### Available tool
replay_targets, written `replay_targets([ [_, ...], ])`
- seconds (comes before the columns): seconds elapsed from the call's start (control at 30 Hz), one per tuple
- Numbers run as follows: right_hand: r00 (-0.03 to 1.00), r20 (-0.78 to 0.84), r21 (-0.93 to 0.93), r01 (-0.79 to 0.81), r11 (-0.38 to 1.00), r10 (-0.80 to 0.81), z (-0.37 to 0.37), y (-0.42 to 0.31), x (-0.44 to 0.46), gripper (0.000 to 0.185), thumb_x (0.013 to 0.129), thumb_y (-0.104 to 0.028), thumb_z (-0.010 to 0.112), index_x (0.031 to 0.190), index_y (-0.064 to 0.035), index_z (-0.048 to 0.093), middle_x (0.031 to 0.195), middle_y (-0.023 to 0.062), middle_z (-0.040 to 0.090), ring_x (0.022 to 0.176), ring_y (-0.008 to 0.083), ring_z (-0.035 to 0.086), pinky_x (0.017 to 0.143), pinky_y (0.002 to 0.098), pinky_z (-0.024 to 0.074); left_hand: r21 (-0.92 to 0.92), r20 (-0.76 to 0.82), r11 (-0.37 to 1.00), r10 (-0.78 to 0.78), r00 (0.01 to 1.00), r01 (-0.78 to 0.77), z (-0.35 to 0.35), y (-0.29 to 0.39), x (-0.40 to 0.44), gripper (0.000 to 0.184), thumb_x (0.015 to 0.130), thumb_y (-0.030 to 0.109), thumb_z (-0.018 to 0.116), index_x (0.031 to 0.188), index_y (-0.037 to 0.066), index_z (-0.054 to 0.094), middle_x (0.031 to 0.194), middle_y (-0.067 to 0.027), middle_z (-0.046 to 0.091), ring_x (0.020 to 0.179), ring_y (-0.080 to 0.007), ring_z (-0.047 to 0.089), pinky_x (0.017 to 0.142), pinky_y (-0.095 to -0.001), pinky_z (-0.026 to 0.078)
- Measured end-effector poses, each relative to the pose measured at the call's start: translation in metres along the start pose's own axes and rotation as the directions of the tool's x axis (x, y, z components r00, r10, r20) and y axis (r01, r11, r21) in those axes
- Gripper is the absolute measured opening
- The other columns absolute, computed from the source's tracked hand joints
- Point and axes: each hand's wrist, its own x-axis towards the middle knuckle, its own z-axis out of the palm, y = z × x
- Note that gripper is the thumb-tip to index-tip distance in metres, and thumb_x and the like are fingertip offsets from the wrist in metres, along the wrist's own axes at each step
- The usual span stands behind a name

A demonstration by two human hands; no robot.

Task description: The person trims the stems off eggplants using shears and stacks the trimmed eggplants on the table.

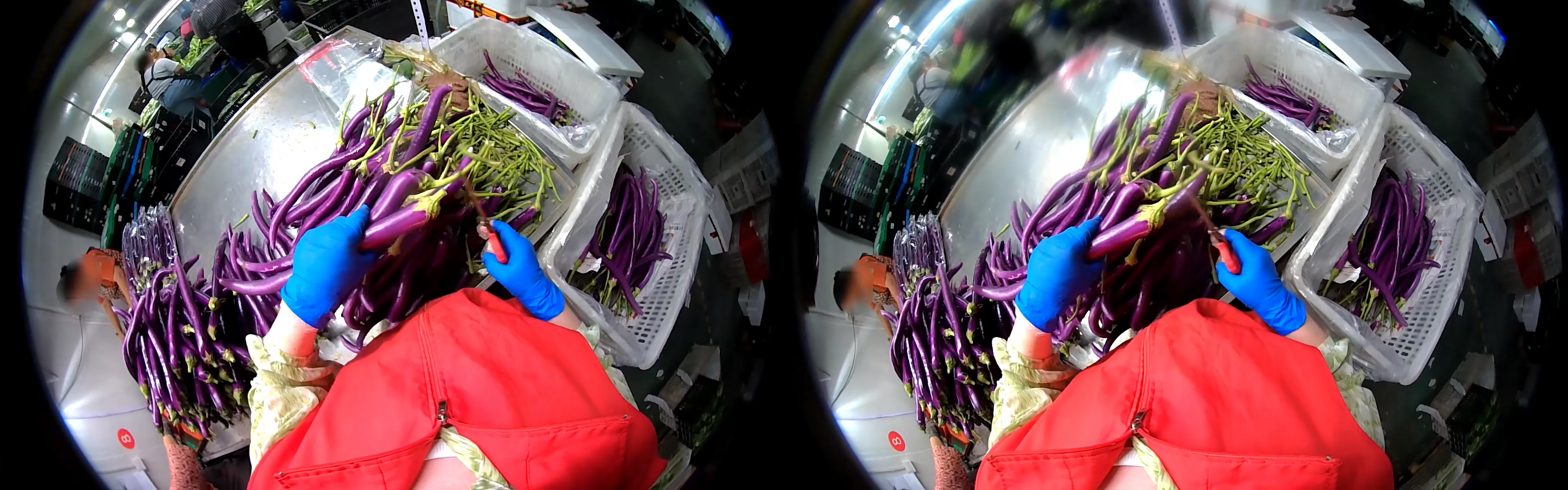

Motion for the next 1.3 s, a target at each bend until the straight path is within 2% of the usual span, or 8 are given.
replay_targets([
  [0.13,0.957,0.031,0.693,-0.228,0.684,0.288,-0.002,-0.025,-0.008,0.053,0.074,0.004,0.055,0.126,-0.0037,0.045,0.094,0.0027,0.053,0.082,0.0112,0.052,0.072,0.0235,0.0443,-0.09,-0.114,0.995,-0.058,0.992,0.048,0.006,-0.005,-0.005,0.052,0.069,0.018,0.071,0.118,0.009,0.057,0.091,-0.0165,0.063,0.08,-0.0341,0.062,0.069,-0.0396,0.05],
  [0.23,0.897,0.191,0.639,-0.421,0.643,0.398,-0.006,-0.03,-0.008,0.058,0.073,0.005,0.055,0.129,-0.0044,0.043,0.1,0.0029,0.053,0.09,0.0112,0.051,0.078,0.024,0.0433,-0.139,-0.128,0.989,-0.063,0.99,0.045,0.009,-0.001,-0.004,0.055,0.068,0.016,0.072,0.119,0.009,0.056,0.091,-0.017,0.063,0.08,-0.0343,0.062,0.07,-0.0389,0.05],
  [0.47,0.981,0.169,0.299,-0.145,0.943,0.097,0.017,-0.019,0.004,0.069,0.075,-0.001,0.056,0.139,-0.0024,0.03,0.118,0.0087,0.049,0.113,0.0153,0.046,0.096,0.0266,0.0359,-0.071,-0.01,0.997,0.027,1.0,-0.028,0.019,0.015,-0.005,0.058,0.066,0.014,0.072,0.121,0.01,0.056,0.086,-0.0146,0.062,0.074,-0.0323,0.062,0.066,-0.0387,0.05],
  [0.73,0.972,0.152,0.404,-0.227,0.886,0.18,0.019,-0.011,0.007,0.037,0.077,-0.006,0.06,0.113,-0.0009,0.053,0.085,0.001,0.055,0.076,0.0103,0.05,0.07,0.0256,0.0437,-0.109,-0.006,0.994,0.028,1.0,-0.028,0.02,0.009,-0.009,0.055,0.067,0.019,0.072,0.119,0.01,0.056,0.087,-0.0143,0.062,0.075,-0.0334,0.062,0.066,-0.0402,0.049],
  [0.93,0.921,0.075,0.604,-0.347,0.718,0.382,-0.004,-0.018,0.001,0.051,0.076,-0.003,0.06,0.125,-0.0039,0.046,0.082,0.0018,0.048,0.06,0.0113,0.048,0.046,0.0229,0.041,-0.376,-0.157,0.923,-0.144,0.977,0.076,-0.009,-0.007,-0.01,0.056,0.069,0.018,0.072,0.121,0.011,0.053,0.101,-0.0164,0.061,0.09,-0.0334,0.061,0.077,-0.0385,0.049],
  [1.1,0.953,-0.025,0.672,-0.206,0.711,0.301,0.011,-0.004,0.018,0.056,0.073,0.003,0.054,0.127,-0.0037,0.039,0.092,0.0066,0.05,0.066,0.015,0.054,0.044,0.0253,0.0479,-0.836,-0.393,0.549,-0.572,0.72,-0.021,-0.073,-0.092,-0.031,0.035,0.077,0.004,0.062,0.112,0.003,0.058,0.093,-0.0024,0.062,0.082,-0.01,0.057,0.076,-0.0271,0.046],
  [1.27,0.974,0.023,0.567,-0.198,0.799,0.225,-0.002,0.01,0.021,0.054,0.077,-0.001,0.049,0.129,-0.0014,0.036,0.092,0.0091,0.052,0.07,0.0152,0.054,0.063,0.0277,0.0464,-0.801,-0.542,0.385,-0.79,0.285,-0.458,-0.111,-0.225,-0.088,0.027,0.077,0.007,0.06,0.103,0.002,0.063,0.098,-0.0089,0.065,0.087,-0.0189,0.06,0.082,-0.0304,0.046],
  [1.3,0.971,0.037,0.551,-0.217,0.806,0.236,-0.004,0.018,0.026,0.054,0.077,-0.001,0.049,0.129,-0.0018,0.036,0.089,0.0088,0.053,0.068,0.0152,0.054,0.062,0.0278,0.0464,-0.829,-0.321,0.207,-0.937,0.138,-0.52,-0.136,-0.224,-0.104,0.026,0.081,0.011,0.058,0.105,0.003,0.062,0.089,-0.0076,0.064,0.08,-0.0174,0.059,0.076,-0.0269,0.046],
])
